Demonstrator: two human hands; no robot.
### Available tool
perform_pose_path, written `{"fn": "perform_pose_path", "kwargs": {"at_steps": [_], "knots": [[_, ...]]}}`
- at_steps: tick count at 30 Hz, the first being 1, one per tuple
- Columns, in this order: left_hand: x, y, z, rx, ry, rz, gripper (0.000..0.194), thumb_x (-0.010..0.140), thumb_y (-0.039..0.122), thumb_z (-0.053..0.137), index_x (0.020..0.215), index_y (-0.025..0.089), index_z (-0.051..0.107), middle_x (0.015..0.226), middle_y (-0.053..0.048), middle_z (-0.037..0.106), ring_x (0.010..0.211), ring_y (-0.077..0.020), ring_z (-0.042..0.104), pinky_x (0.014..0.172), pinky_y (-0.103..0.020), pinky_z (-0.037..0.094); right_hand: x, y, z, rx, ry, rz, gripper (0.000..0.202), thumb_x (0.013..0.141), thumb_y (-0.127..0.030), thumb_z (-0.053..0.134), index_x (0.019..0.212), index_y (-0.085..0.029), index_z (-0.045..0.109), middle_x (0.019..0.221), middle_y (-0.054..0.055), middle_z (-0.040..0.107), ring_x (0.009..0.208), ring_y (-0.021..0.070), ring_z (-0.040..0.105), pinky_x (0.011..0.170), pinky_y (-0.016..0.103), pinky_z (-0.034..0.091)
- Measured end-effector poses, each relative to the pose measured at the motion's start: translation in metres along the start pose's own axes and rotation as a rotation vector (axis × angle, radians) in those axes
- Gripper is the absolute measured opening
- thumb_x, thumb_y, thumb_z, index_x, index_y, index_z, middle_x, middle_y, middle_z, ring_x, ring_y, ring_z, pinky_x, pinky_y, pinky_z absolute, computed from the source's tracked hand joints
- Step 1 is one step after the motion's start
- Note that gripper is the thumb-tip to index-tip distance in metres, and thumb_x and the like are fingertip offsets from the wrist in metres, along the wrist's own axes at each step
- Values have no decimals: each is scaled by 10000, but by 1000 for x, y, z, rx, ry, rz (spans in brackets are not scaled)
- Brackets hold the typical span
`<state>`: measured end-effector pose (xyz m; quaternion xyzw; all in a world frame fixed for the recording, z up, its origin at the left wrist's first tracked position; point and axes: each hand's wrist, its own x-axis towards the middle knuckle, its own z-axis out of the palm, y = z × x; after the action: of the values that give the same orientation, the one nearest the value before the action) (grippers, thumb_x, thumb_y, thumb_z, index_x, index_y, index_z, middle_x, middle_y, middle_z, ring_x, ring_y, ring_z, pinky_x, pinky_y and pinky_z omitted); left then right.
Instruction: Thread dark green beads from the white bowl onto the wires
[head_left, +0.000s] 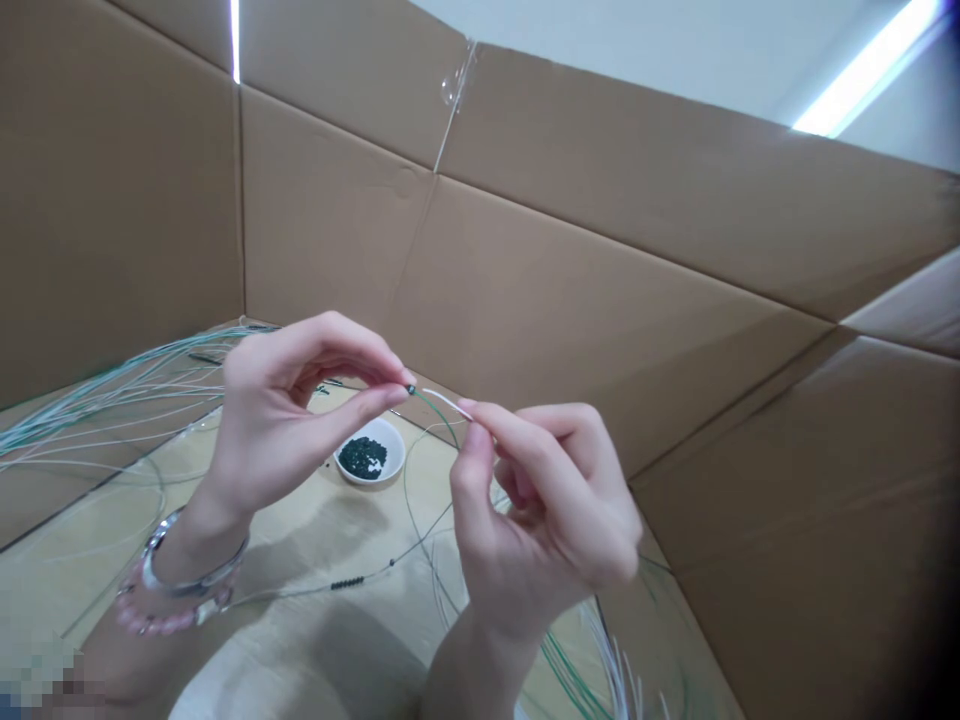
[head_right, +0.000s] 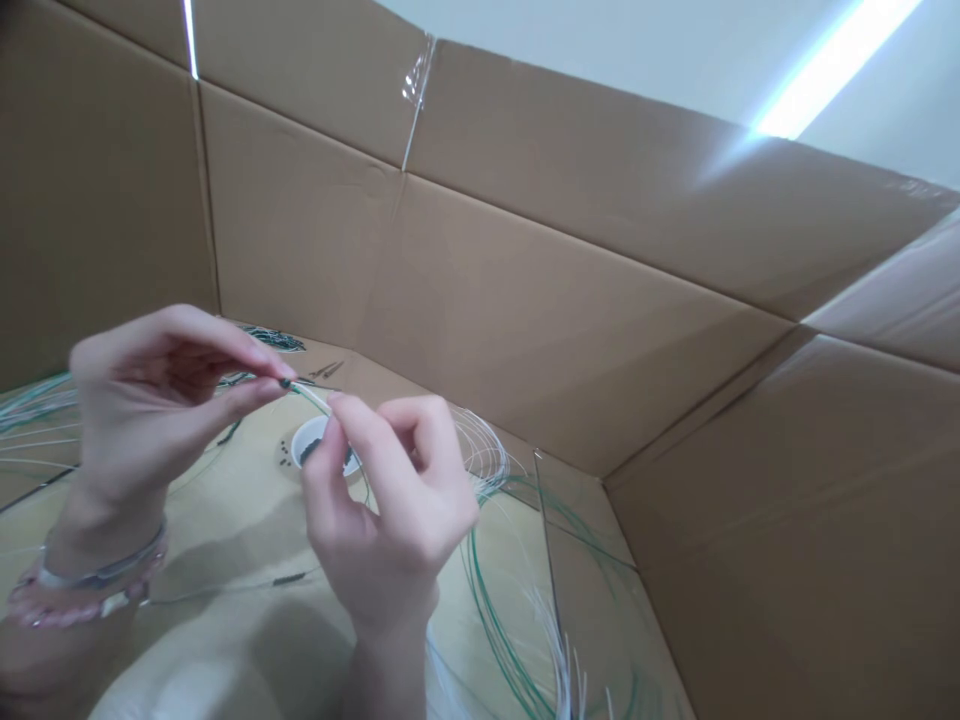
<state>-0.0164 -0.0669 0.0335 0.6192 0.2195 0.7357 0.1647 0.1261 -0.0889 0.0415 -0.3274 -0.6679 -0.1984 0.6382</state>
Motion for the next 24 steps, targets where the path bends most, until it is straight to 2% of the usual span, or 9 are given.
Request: {"fn": "perform_pose_path", "kwargs": {"at_steps": [10,16,24], "knots": [[0,2,1,4,-31,-26,224,713,79,734,846,254,687,762,29,672,740,-109,646,672,-209,558,1,2,-2,24,-15,-8,162,743,-47,627,794,-196,660,633,-29,471,510,55,428,387,212,327],[2,-4,1,25,-48,121,220,695,47,738,843,199,682,740,23,676,722,-100,655,643,-173,571,1,0,-2,-4,-34,7,146,762,-54,620,802,-190,653,644,-32,475,530,48,434,408,200,334],[1,-3,2,21,-52,129,229,692,16,727,843,179,676,742,22,674,734,-86,653,660,-148,567,1,1,-3,-6,-54,14,149,760,-57,618,797,-198,649,646,-30,468,532,51,428,402,205,318]]}}
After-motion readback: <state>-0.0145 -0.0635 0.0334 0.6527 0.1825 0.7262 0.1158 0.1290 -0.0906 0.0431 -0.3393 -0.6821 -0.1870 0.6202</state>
